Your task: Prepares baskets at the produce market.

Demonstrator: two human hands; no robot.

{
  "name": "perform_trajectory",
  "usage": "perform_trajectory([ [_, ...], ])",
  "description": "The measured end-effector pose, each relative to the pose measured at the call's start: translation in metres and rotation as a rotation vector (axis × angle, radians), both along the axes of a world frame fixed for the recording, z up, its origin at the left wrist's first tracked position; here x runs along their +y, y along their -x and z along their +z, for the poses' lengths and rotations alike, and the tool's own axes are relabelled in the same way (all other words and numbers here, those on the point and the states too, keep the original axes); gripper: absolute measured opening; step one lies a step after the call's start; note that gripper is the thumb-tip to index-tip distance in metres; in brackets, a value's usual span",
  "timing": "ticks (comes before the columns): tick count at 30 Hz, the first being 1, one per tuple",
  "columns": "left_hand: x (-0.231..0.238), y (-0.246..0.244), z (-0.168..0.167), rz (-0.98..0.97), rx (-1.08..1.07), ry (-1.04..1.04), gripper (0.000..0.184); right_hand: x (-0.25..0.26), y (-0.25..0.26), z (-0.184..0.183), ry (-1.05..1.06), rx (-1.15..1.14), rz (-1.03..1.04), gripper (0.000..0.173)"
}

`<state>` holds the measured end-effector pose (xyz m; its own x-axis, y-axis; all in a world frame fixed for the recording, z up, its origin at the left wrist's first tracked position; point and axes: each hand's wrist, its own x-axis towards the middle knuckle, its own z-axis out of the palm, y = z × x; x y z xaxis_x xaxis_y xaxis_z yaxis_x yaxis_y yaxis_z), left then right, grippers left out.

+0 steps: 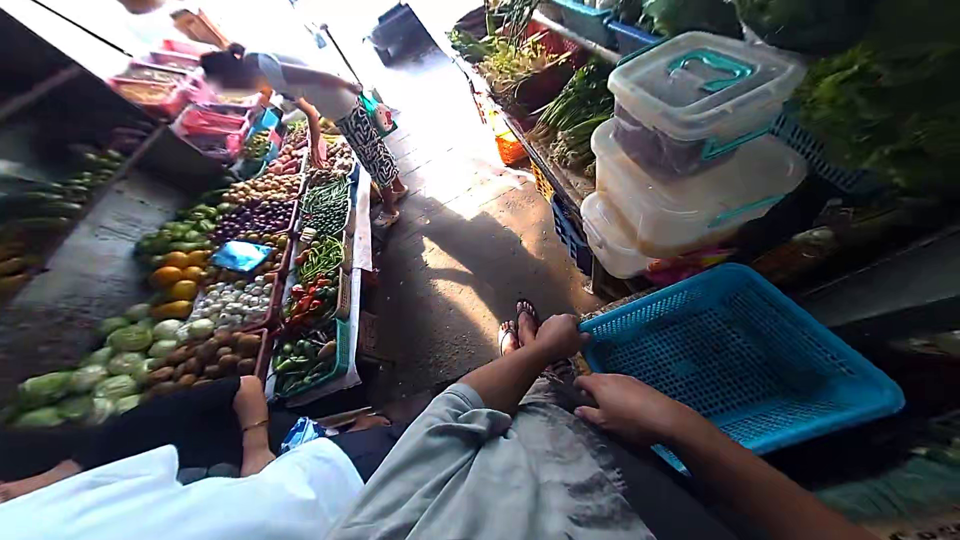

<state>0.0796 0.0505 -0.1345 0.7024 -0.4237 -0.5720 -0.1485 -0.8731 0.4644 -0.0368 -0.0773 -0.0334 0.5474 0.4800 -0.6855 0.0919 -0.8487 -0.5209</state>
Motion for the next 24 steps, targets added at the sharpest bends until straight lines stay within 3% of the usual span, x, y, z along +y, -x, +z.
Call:
perform_trajectory([
  [10,0.012,0.004,-0.007,0.016,0.031,0.045,0.038,0.002,-0.001,-0.003,0.019,0.007,0.015,0.059],
  [15,0.004,0.011,0.004,0.154,0.086,0.041,0.045,0.002,0.000,-0.002,0.009,0.000,0.012,0.060],
  [19,0.003,0.021,0.005,0.346,0.166,0.258,0.042,0.002,-0.001,-0.002,0.023,0.003,0.012,0.060],
  [24,0.015,0.021,-0.020,0.370,0.309,0.409,0.071,0.004,-0.001,-0.002,0.031,0.009,0.021,0.059],
])
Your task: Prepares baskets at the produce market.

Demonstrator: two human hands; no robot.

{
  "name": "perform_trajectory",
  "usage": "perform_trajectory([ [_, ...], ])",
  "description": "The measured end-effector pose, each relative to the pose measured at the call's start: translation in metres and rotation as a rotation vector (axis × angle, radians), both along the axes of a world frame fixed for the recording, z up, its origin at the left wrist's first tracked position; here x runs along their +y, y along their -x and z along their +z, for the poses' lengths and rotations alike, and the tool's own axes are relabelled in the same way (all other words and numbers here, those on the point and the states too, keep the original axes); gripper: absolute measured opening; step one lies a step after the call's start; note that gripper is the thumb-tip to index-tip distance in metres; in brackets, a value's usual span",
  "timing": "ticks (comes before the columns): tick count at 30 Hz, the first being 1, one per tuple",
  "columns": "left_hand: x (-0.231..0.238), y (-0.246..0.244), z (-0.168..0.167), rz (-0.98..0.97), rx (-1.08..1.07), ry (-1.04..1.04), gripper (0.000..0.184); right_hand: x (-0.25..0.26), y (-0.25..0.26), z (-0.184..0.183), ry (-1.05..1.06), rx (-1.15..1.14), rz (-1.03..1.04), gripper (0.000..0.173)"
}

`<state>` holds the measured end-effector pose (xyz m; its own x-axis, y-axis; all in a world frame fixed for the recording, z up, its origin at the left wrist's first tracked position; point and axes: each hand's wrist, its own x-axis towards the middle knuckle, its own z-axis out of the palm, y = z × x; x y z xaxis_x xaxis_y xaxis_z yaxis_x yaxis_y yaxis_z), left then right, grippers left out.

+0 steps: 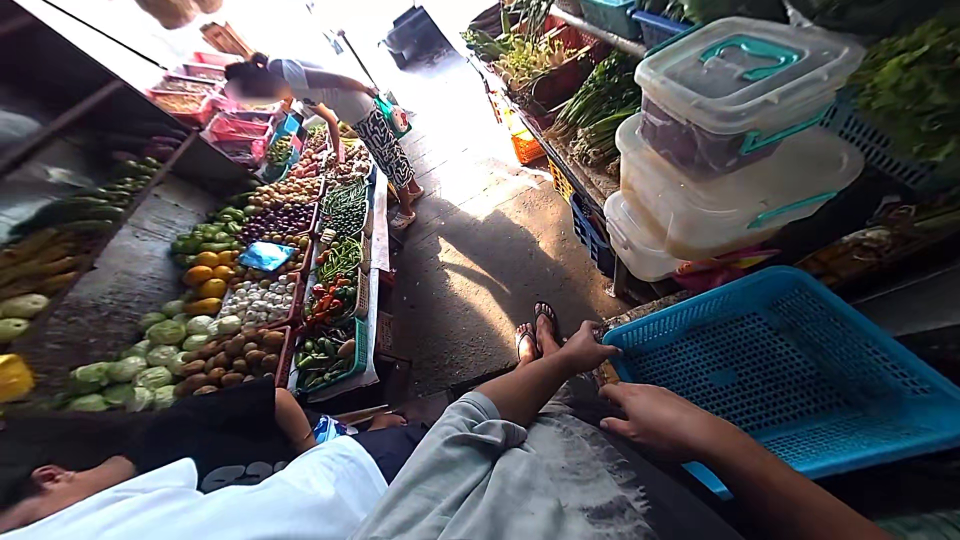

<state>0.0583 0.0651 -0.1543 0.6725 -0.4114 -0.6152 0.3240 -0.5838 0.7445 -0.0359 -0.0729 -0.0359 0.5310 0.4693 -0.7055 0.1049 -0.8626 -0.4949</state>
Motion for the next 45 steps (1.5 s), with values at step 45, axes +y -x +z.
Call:
perform_trajectory([
  [45,-0.061,-0.036,0.106,-0.024,0.078,0.276,0.035,-0.038,-0.013,0.032,-0.290,-0.648,-0.704,0.032],
])
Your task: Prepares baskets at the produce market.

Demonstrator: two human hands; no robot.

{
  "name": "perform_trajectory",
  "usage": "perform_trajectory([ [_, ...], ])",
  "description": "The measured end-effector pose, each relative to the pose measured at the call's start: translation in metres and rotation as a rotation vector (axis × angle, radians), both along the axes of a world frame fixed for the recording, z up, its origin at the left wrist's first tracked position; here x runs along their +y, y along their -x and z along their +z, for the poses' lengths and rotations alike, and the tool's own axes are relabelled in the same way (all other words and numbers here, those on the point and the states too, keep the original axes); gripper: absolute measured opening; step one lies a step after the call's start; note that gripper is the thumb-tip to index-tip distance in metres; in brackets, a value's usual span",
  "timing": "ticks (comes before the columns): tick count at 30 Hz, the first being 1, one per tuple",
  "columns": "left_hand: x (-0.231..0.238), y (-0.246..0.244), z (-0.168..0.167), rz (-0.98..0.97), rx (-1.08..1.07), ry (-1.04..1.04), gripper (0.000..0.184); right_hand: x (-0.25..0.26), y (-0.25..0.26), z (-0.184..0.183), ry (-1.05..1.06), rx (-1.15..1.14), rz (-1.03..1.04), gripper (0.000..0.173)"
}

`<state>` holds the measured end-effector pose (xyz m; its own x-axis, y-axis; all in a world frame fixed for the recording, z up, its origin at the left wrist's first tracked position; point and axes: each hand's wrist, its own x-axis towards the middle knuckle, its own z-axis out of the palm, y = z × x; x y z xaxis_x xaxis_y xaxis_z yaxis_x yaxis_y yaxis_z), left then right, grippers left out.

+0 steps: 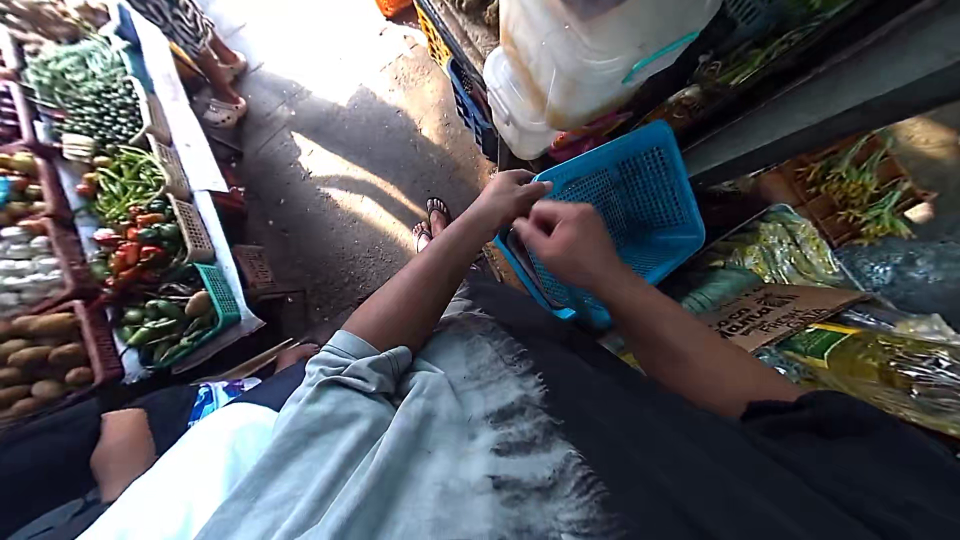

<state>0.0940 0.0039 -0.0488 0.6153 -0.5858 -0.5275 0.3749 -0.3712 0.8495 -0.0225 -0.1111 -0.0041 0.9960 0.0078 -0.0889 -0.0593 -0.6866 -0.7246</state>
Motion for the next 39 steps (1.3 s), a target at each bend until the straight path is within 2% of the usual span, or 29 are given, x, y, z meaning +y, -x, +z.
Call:
perform_trajectory([
  [2,0.005,0.003,-0.004,0.035,0.043,0.010,0.036,-0.018,-0.009,-0.003,0.132,0.087,-0.102,0.036],
  [4,0.007,0.006,-0.008,0.052,0.074,0.038,0.037,-0.027,-0.012,-0.015,0.262,0.399,-0.027,0.058],
  [5,0.008,0.008,-0.011,0.051,0.090,0.071,0.038,-0.027,-0.013,-0.022,0.326,0.541,0.030,0.064],
  [6,0.011,0.010,-0.016,0.049,0.117,0.116,0.038,-0.024,-0.015,-0.026,0.374,0.644,0.092,0.060],
  [7,0.015,0.011,-0.022,0.056,0.152,0.163,0.039,-0.021,-0.017,-0.027,0.401,0.690,0.135,0.050],
  [9,0.027,0.008,-0.038,0.103,0.243,0.193,0.048,-0.024,-0.022,-0.024,0.402,0.690,0.135,0.034],
  [11,0.037,0.000,-0.062,0.081,0.163,-0.005,0.045,-0.025,-0.024,-0.018,0.367,0.609,0.030,0.024],
  [14,0.032,0.015,-0.093,-0.314,-0.188,-0.421,0.029,-0.028,-0.017,-0.009,0.276,0.456,-0.110,0.024],
  [15,0.025,0.023,-0.094,-0.430,-0.251,-0.485,0.033,-0.031,-0.016,-0.009,0.243,0.434,-0.119,0.026],
  [17,0.010,0.037,-0.101,-0.596,-0.310,-0.570,0.053,-0.031,-0.018,-0.010,0.202,0.426,-0.105,0.035],
  [18,0.002,0.043,-0.108,-0.614,-0.308,-0.598,0.065,-0.030,-0.019,-0.010,0.186,0.411,-0.102,0.036],
  [20,-0.010,0.046,-0.116,-0.526,-0.279,-0.633,0.080,-0.029,-0.020,-0.007,0.179,0.370,-0.116,0.037],
  [22,-0.016,0.044,-0.114,-0.420,-0.240,-0.635,0.085,-0.028,-0.019,-0.006,0.191,0.357,-0.146,0.039],
  [25,-0.018,0.049,-0.113,-0.409,-0.221,-0.650,0.087,-0.026,-0.019,-0.004,0.220,0.373,-0.170,0.041],
  [28,-0.013,0.051,-0.113,-0.373,-0.230,-0.589,0.068,-0.025,-0.020,-0.001,0.223,0.363,-0.183,0.037],
  [31,-0.008,0.045,-0.105,-0.239,-0.217,-0.417,0.043,-0.026,-0.018,-0.001,0.197,0.346,-0.203,0.036],
  [34,0.004,0.032,-0.076,-0.138,-0.284,-0.354,0.034,-0.028,-0.016,-0.001,0.184,0.301,-0.215,0.040],
  [39,0.062,-0.004,-0.013,-0.063,-0.391,-0.476,0.025,-0.028,-0.015,-0.005,0.246,0.368,-0.133,0.041],
])
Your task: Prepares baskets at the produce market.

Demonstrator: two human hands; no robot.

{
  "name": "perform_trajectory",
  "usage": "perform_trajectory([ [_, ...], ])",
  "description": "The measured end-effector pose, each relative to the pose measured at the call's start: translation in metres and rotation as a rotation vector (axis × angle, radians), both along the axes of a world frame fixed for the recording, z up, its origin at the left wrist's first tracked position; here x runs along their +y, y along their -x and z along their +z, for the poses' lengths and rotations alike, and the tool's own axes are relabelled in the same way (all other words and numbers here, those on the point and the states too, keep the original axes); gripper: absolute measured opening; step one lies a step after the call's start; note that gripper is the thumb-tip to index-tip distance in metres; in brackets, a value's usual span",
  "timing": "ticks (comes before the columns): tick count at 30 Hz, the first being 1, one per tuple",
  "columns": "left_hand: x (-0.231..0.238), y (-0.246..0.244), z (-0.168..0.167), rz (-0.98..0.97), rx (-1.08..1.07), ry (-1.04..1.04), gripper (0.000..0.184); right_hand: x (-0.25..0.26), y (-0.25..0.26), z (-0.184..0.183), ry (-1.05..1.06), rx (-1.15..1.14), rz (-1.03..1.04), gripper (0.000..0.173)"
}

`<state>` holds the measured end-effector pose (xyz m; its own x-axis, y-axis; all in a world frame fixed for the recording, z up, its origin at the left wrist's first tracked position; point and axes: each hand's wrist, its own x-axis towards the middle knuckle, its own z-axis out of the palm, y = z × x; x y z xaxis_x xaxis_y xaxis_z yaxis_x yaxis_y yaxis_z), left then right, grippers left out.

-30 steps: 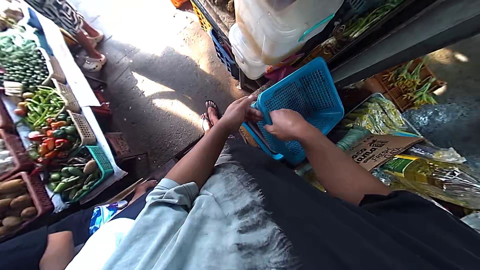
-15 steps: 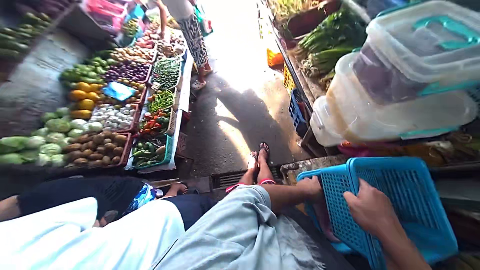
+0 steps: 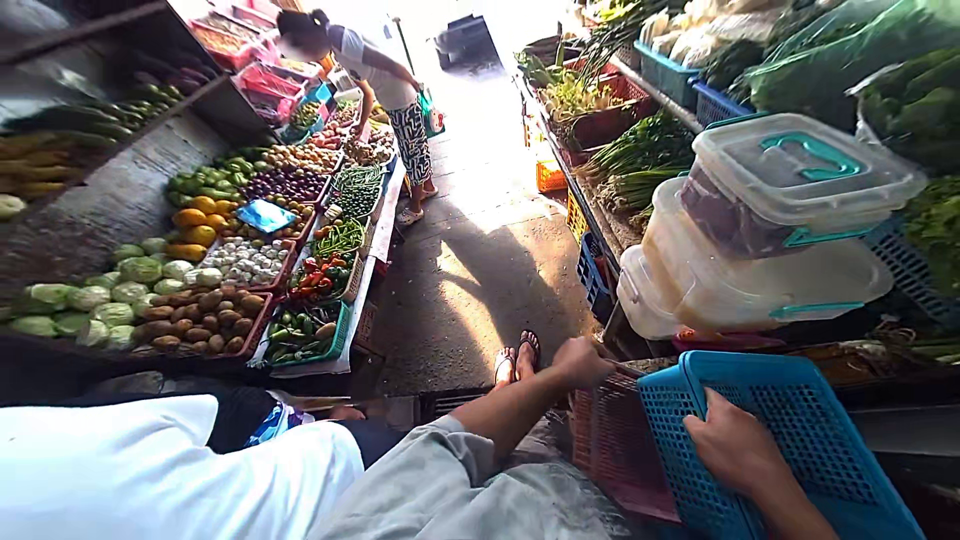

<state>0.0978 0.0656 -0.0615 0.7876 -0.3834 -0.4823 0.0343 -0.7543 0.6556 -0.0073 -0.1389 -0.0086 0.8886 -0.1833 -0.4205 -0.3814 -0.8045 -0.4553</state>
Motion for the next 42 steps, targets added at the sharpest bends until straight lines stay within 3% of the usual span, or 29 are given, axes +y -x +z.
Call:
perform_trajectory([
  [7,0.070,-0.008,0.033,0.167,-0.113,-0.012,0.022,0.015,-0.002,-0.005,0.029,0.161,0.130,0.040],
  [13,0.106,-0.022,0.114,0.380,-0.323,0.032,0.018,0.020,-0.001,-0.007,0.064,0.266,0.194,0.044],
  [16,0.123,-0.025,0.132,0.501,-0.448,0.059,0.010,0.020,0.000,-0.016,0.030,0.317,0.263,0.056],
  [19,0.133,-0.024,0.127,0.625,-0.481,0.256,0.007,0.023,0.002,-0.022,-0.018,0.300,0.307,0.061],
  [22,0.136,-0.025,0.115,0.742,-0.333,0.614,0.012,0.026,0.007,-0.024,-0.140,0.349,0.475,0.050],
  [24,0.132,-0.027,0.111,0.768,-0.223,0.734,0.012,0.032,0.011,-0.027,-0.205,0.434,0.634,0.048],
  [31,0.061,-0.020,0.068,0.452,0.022,0.728,0.017,0.066,0.035,-0.031,-0.298,0.562,1.008,0.040],
  [39,-0.008,-0.033,0.045,0.344,0.199,0.872,0.010,0.067,0.041,-0.028,-0.345,0.597,0.947,0.034],
  [42,-0.030,-0.041,0.031,0.286,0.260,0.829,0.011,0.069,0.044,-0.032,-0.359,0.580,0.912,0.047],
])
